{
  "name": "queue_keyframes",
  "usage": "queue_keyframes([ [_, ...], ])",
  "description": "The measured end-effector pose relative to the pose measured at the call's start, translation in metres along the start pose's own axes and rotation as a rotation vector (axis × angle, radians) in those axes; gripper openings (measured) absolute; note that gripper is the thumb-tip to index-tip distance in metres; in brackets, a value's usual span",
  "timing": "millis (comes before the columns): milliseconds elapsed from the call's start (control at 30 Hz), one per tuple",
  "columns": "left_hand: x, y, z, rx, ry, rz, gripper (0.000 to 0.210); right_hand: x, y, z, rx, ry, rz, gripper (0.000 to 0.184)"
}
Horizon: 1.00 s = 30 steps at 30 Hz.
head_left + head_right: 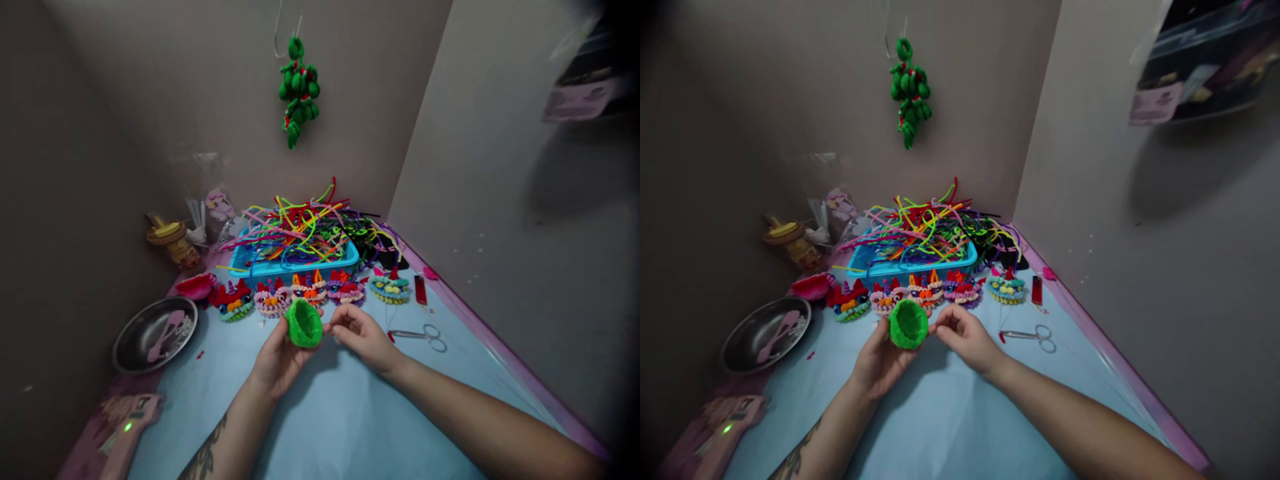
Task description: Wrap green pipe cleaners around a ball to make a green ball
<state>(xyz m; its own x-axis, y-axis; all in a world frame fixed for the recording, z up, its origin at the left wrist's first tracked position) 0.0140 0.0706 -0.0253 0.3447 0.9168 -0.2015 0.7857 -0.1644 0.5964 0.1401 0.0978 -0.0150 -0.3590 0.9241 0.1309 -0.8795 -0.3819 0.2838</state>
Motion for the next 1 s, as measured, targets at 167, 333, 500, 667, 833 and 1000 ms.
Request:
queue_keyframes([
  [167,-0.001,-0.003,-0.008,0.321,0.17,-0.059,0.068,-0.005,0.0,0.017,-0.227,-0.112,-0.013,0.009],
  [333,-0.009,0.004,-0.026,1.026,0.522,-0.21,0.068,-0.008,0.008,0.014,-0.215,-0.044,0.082,0.017],
  [500,-0.015,0.02,-0.026,1.332,0.702,-0.193,0.067,-0.008,0.009,0.003,-0.163,0.037,0.097,0.016],
  [667,-0.016,0.019,-0.024,1.377,0.678,-0.223,0.075,-0.007,0.005,0.009,-0.311,-0.03,0.03,0.009],
  [833,-0.016,0.019,-0.021,1.392,0.68,-0.212,0.074,-0.01,0.01,0.022,-0.488,-0.16,0.037,0.011],
  [1000,-0.015,0.016,-0.019,1.391,0.674,-0.208,0.073,-0.01,0.012,0.021,-0.547,-0.181,0.064,0.013],
])
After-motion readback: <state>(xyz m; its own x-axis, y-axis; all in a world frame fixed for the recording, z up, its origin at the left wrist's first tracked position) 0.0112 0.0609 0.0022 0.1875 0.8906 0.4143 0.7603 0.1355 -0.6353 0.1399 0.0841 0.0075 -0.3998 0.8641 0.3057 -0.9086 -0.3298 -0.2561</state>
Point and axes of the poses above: each hand's wrist, its own x-axis towards the middle knuckle, its own y-axis out of the palm, z = x × y, the point moved 8 cm from there along x, towards the middle knuckle, and after that the axes turned 9 degrees about x, right-handed, at the moved point
